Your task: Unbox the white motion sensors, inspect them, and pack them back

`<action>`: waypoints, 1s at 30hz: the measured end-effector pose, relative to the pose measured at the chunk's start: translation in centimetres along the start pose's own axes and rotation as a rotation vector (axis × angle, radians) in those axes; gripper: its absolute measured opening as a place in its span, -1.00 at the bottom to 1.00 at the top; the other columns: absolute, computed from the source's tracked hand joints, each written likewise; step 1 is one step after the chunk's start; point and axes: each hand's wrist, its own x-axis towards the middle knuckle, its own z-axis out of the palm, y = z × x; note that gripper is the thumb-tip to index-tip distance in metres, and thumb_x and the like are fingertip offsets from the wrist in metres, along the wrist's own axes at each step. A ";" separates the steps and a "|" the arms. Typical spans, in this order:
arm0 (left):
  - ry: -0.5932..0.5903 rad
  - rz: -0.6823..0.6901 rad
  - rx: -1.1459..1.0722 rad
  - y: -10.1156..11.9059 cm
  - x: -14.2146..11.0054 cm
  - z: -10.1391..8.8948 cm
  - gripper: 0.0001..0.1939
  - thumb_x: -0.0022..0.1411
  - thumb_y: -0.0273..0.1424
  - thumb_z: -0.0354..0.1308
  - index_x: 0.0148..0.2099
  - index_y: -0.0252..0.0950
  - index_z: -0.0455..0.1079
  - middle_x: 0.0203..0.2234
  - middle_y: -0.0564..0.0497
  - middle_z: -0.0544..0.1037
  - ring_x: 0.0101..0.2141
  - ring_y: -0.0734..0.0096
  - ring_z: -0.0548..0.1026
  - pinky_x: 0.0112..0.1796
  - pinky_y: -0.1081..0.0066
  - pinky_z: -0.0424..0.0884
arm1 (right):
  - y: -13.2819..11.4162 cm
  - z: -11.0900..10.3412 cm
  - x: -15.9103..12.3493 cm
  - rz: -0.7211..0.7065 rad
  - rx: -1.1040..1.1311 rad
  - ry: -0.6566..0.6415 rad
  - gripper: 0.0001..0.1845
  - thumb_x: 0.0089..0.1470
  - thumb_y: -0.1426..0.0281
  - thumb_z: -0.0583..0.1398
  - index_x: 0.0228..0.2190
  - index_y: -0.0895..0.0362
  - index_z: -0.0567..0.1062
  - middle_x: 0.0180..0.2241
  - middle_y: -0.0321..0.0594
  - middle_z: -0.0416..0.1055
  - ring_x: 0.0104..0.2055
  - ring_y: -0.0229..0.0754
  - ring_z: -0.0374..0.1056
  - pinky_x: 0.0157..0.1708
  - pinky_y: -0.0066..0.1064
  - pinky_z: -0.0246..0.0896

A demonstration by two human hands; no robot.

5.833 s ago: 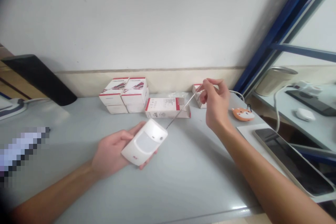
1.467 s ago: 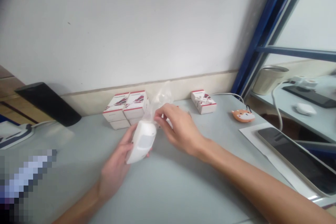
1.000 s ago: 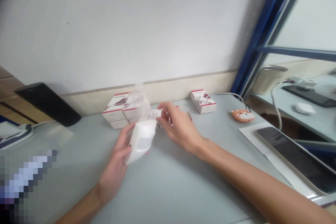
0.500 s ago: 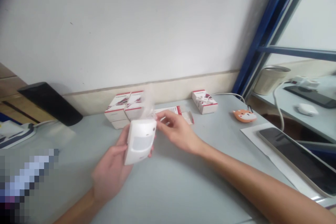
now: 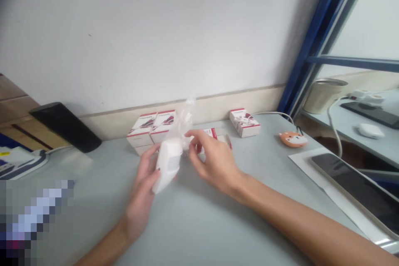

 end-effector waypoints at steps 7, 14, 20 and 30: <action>-0.005 -0.025 0.068 0.5 -0.5 0.5 -0.46 0.42 -0.11 0.09 0.38 -0.02 0.21 0.33 -0.05 0.37 0.32 -0.02 0.27 0.23 0.14 0.23 | -0.6 -0.2 0.2 -0.004 0.079 0.022 -0.94 0.34 0.36 0.16 -0.21 0.03 0.45 -0.31 -0.28 0.53 -0.35 -0.22 0.38 -0.35 -0.36 0.24; -0.043 -0.179 -0.020 0.0 0.0 0.2 -0.48 0.43 -0.06 0.12 0.34 -0.02 0.18 0.19 -0.06 0.50 0.13 0.04 0.46 0.01 0.18 0.39 | -0.5 -0.3 0.0 -0.231 0.196 -0.060 -0.93 0.34 0.44 0.13 -0.20 0.05 0.42 -0.28 -0.23 0.43 -0.31 -0.21 0.33 -0.28 -0.33 0.28; -0.013 -0.212 -0.184 -1.0 1.0 -0.6 -0.59 0.45 -0.13 0.09 0.26 -0.05 0.19 0.05 -0.03 0.56 -0.04 0.13 0.55 -0.12 0.21 0.44 | -1.2 -0.2 0.1 -0.005 0.290 -0.181 -0.87 0.35 0.32 0.15 -0.27 0.07 0.45 -0.32 -0.27 0.45 -0.31 -0.22 0.33 -0.31 -0.35 0.25; -0.147 -0.188 -0.245 -0.2 1.3 -1.1 -0.58 0.39 -0.19 0.16 0.22 -0.04 0.16 -0.05 -0.02 0.61 -0.05 0.10 0.58 -0.03 0.15 0.39 | -0.1 0.1 0.8 0.511 0.786 -0.339 -0.64 0.21 0.08 0.30 -0.15 0.10 0.57 -0.09 -0.07 0.60 -0.05 -0.05 0.54 -0.01 -0.16 0.48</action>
